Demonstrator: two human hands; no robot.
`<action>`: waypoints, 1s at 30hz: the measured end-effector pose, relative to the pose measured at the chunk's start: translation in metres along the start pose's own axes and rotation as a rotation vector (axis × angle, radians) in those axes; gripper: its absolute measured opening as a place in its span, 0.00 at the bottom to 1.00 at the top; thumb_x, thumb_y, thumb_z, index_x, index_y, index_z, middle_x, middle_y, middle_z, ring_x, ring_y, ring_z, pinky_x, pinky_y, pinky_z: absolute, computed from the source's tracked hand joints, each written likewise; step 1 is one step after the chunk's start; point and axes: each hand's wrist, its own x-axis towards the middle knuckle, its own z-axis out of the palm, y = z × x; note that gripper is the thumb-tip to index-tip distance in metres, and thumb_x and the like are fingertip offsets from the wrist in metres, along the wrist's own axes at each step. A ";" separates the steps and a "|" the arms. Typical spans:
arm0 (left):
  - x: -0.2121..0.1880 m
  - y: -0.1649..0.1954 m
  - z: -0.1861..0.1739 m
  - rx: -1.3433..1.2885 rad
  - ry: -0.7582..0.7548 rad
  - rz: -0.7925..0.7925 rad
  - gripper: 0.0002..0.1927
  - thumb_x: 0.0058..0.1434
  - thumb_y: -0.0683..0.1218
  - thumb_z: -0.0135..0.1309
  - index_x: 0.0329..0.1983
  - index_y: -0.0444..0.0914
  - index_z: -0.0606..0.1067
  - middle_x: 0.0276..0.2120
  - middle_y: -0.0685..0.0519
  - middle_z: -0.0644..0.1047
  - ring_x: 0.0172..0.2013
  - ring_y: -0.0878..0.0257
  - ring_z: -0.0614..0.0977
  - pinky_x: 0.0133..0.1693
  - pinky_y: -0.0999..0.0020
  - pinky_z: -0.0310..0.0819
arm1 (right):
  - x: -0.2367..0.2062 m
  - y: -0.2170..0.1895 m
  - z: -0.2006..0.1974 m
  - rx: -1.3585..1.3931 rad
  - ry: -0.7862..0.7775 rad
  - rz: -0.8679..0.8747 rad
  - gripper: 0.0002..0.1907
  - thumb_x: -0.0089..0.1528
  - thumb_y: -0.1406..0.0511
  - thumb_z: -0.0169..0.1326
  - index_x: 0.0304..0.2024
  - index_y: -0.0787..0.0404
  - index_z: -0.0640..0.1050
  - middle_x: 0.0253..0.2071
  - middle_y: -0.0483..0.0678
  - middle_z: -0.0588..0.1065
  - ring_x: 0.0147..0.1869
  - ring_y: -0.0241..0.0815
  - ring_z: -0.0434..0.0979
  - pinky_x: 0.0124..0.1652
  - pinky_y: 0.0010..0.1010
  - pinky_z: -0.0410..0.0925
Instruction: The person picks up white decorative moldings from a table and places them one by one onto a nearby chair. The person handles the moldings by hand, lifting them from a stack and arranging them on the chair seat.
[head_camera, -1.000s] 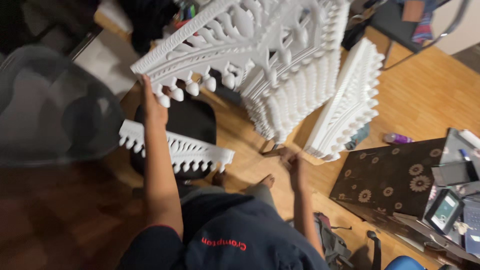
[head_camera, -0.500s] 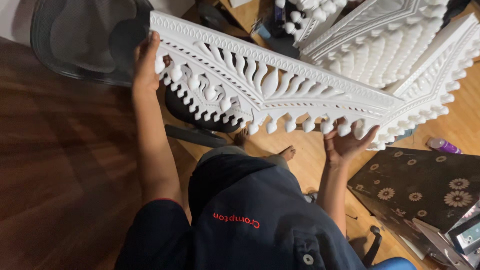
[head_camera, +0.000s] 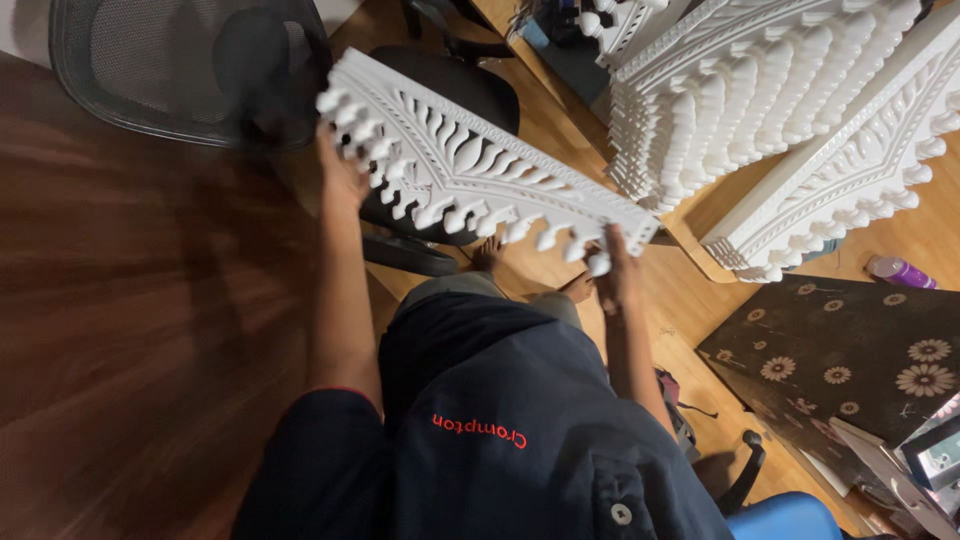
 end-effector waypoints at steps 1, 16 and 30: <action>-0.004 -0.017 0.000 -0.045 0.088 -0.227 0.47 0.52 0.78 0.48 0.68 0.49 0.65 0.66 0.44 0.68 0.60 0.48 0.74 0.50 0.48 0.76 | -0.002 0.006 0.013 -0.014 -0.013 0.006 0.20 0.71 0.59 0.56 0.58 0.68 0.74 0.47 0.53 0.79 0.45 0.45 0.80 0.45 0.35 0.76; -0.027 -0.091 -0.003 -0.066 0.250 -0.192 0.16 0.66 0.54 0.57 0.53 0.45 0.73 0.39 0.55 0.81 0.35 0.62 0.83 0.31 0.72 0.79 | 0.010 0.039 0.083 -0.378 -0.185 0.352 0.20 0.67 0.61 0.59 0.58 0.63 0.74 0.50 0.48 0.79 0.50 0.42 0.82 0.42 0.32 0.73; -0.005 -0.073 0.001 -0.335 0.343 -0.228 0.20 0.68 0.54 0.50 0.58 0.40 0.71 0.47 0.48 0.80 0.46 0.55 0.83 0.41 0.65 0.85 | 0.058 0.039 0.103 -0.599 -0.119 0.193 0.18 0.68 0.70 0.48 0.62 0.57 0.68 0.50 0.50 0.79 0.51 0.45 0.83 0.44 0.35 0.77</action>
